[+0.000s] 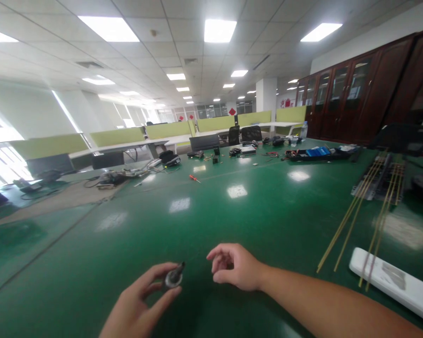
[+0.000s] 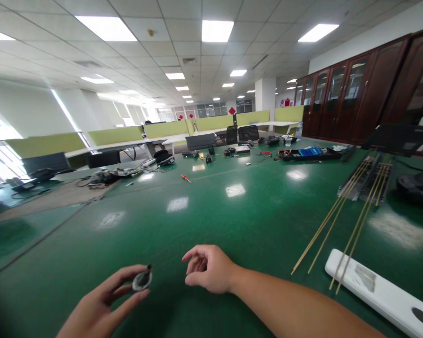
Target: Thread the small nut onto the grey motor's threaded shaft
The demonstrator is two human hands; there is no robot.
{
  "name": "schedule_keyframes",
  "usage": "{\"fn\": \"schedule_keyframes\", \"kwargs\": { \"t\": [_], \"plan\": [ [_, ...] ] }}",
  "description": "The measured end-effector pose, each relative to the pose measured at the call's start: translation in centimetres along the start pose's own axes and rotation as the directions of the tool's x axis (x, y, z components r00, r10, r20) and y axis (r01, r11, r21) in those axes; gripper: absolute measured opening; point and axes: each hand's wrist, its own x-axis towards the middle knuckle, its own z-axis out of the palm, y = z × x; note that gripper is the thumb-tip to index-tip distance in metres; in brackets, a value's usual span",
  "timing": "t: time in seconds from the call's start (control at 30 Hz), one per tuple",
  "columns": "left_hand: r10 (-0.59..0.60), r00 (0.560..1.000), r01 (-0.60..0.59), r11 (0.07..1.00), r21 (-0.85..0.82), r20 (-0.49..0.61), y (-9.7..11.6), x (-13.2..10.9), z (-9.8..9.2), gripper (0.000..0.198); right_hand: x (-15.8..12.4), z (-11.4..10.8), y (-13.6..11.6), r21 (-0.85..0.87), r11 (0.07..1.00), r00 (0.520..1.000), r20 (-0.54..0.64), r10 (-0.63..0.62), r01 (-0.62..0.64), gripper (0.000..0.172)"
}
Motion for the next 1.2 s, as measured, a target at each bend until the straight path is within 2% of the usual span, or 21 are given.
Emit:
{"fn": "schedule_keyframes", "kwargs": {
  "t": [0.07, 0.13, 0.23, 0.4, 0.5, 0.6, 0.8, 1.0, 1.2],
  "plan": [
    [0.092, 0.992, -0.094, 0.996, 0.014, 0.089, 1.0, 1.4, 2.6, 0.038, 0.1, -0.2, 0.1, -0.134, 0.988, 0.997, -0.029, -0.076, 0.072, 0.048],
    [0.157, 0.982, -0.159, 0.987, 0.006, 0.107, 1.1, 2.3, 4.4, 0.033, 0.4, -0.2, 0.3, -0.145, 0.987, 0.994, -0.074, -0.085, 0.073, 0.054],
    [0.224, 0.970, -0.229, 0.972, 0.046, 0.091, -0.1, 2.6, 5.6, 0.028, 0.7, -0.1, 0.4, -0.113, 0.993, 0.989, -0.136, -0.060, 0.044, 0.056],
    [0.310, 0.950, -0.313, 0.938, 0.152, 0.047, -2.1, 2.3, 5.3, 0.028, 0.4, 0.5, -0.2, -0.242, 0.970, 0.989, -0.134, -0.068, 0.034, 0.054],
    [0.331, 0.944, -0.328, 0.930, 0.169, 0.009, -2.2, 2.0, 5.4, 0.033, -0.1, 0.7, -0.7, -0.377, 0.924, 0.985, -0.128, -0.112, 0.056, 0.054],
    [0.344, 0.939, -0.343, 0.926, 0.160, 0.022, -1.7, 1.7, 5.8, 0.026, -0.5, 0.8, -1.1, -0.456, 0.886, 0.984, -0.101, -0.146, 0.085, 0.050],
    [0.375, 0.921, -0.382, 0.922, 0.058, 0.104, -1.4, 1.8, 6.3, 0.018, -0.7, 0.8, -1.4, -0.532, 0.844, 0.984, -0.103, -0.148, 0.072, 0.037],
    [0.421, 0.904, -0.425, 0.904, 0.051, 0.069, -1.6, 1.9, 6.0, 0.020, -0.9, 0.9, -1.1, -0.535, 0.842, 0.987, -0.087, -0.136, 0.069, 0.035],
    [0.453, 0.885, -0.459, 0.887, 0.046, 0.110, -1.4, 1.4, 6.0, 0.023, -1.1, 0.9, -1.5, -0.554, 0.827, 0.984, -0.073, -0.162, 0.095, 0.027]
  ]
}}
